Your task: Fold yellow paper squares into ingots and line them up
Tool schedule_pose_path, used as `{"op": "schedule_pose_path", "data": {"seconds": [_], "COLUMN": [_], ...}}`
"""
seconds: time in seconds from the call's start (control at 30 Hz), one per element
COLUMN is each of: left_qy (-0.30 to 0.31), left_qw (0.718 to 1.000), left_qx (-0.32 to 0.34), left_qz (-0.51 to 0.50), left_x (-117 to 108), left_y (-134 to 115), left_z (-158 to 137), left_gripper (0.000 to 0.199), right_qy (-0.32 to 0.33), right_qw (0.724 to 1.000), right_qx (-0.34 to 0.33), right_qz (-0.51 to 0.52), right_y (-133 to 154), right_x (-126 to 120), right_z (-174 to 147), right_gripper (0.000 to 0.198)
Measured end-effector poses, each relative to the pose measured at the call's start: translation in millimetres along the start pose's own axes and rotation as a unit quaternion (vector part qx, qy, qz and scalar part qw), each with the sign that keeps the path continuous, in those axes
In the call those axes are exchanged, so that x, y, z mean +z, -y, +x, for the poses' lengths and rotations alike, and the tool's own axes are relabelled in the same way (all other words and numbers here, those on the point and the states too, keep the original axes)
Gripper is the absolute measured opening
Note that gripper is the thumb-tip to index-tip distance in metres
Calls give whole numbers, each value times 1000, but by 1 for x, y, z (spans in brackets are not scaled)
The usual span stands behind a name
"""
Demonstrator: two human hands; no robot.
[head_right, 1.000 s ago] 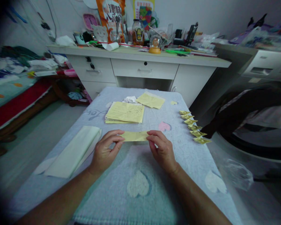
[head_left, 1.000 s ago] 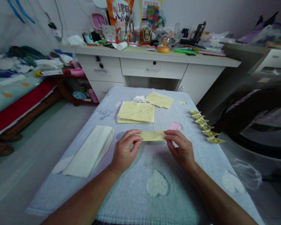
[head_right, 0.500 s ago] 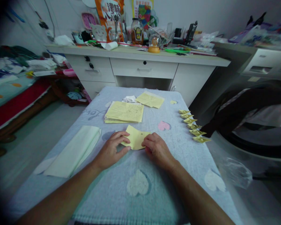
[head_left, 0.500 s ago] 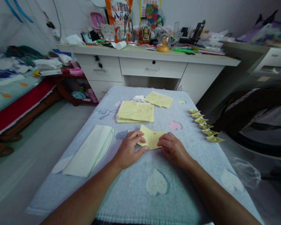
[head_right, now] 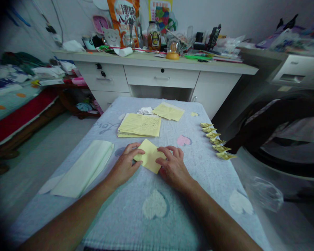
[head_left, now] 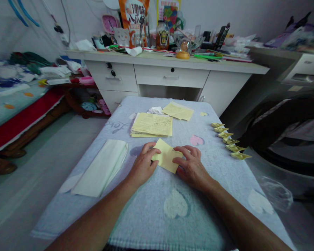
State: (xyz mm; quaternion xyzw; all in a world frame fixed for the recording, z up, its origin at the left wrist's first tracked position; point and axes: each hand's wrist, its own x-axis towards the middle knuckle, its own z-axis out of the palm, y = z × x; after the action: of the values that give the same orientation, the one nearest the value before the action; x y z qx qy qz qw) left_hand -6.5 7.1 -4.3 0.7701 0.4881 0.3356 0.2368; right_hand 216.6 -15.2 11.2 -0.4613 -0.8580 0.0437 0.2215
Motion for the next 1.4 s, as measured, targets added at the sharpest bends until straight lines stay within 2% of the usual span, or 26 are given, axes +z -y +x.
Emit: {"op": "schedule_pose_path", "data": {"seconds": [0.13, 0.37, 0.43, 0.57, 0.67, 0.77, 0.87, 1.2, 1.4], "left_qy": [-31, -35, -42, -71, -16, 41, 64, 78, 81], "left_qw": [999, 997, 998, 994, 994, 994, 994, 995, 996], "left_qx": [-11, -3, 4, 27, 58, 70, 57, 31, 9], "left_qz": [-30, -63, -39, 77, 86, 71, 67, 48, 48], "left_x": [-2, 2, 5, 4, 2, 1, 2, 5, 4], "left_y": [-3, -3, -3, -7, -11, -11, -8, -6, -10], "left_z": [2, 8, 8, 5, 2, 1, 2, 0, 1], "left_gripper": [29, 22, 21, 21, 16, 10, 7, 22, 4], "right_qy": [-8, 80, 90, 99, 94, 89, 78, 25, 3], "right_qw": [1000, 992, 990, 987, 985, 984, 982, 983, 980], "right_qx": [-21, -52, -58, -63, -58, -42, -16, 120, 176], "right_qz": [17, 82, 89, 113, 129, 150, 170, 135, 91], "right_y": [2, 10, 10, 8, 7, 5, 3, 4, 5], "right_x": [-3, -7, -5, -1, -1, 1, 4, 13, 17], "right_z": [2, 3, 3, 3, 3, 3, 2, 5, 8], "right_gripper": [24, 24, 24, 19, 16, 9, 5, 10, 15]}}
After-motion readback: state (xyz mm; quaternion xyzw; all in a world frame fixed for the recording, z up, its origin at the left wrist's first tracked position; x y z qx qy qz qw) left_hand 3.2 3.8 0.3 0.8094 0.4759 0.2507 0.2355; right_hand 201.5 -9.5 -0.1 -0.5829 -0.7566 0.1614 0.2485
